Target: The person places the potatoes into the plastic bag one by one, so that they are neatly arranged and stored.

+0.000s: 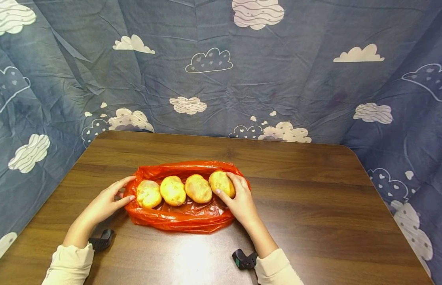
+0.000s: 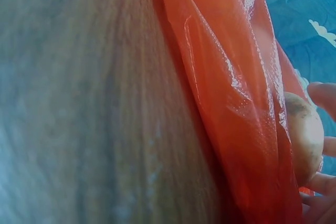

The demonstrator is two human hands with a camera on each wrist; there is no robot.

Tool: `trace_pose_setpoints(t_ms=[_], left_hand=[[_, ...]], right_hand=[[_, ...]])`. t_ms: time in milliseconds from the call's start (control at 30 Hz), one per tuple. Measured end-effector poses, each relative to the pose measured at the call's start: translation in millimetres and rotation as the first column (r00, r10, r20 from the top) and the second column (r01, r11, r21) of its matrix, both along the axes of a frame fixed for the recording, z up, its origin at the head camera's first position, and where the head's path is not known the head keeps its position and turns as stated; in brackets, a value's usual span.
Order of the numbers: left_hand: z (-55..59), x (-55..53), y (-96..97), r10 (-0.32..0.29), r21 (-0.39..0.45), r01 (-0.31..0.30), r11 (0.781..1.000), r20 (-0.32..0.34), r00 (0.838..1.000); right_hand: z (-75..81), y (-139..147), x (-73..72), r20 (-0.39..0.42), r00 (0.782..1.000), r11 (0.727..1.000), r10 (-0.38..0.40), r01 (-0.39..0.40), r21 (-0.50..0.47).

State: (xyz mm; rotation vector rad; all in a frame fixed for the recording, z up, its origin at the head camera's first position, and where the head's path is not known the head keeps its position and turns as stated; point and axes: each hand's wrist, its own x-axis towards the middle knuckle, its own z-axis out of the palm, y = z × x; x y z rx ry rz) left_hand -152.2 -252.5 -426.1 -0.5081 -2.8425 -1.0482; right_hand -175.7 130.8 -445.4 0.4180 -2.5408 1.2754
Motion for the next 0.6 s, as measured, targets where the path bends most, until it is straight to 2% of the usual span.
trace_pose_setpoints(t_ms=[133, 300, 600], left_hand=[[1.0, 0.4, -0.1, -0.003, -0.004, 0.003, 1.000, -0.002, 1.000], [4.4, 1.0, -0.4, -0.008, -0.024, 0.007, 1.000, -0.036, 0.999], [21.6, 3.4, 6.7, -0.024, -0.091, 0.010, 0.996, -0.149, 0.988]], right_hand=[[0.2, 0, 0.3, 0.005, 1.000, 1.000, 0.013, -0.013, 0.005], [2.4, 0, 1.6, 0.031, 0.999, 1.000, 0.017, -0.017, -0.014], [8.8, 0, 6.2, 0.020, 0.998, 0.996, 0.052, -0.051, -0.067]])
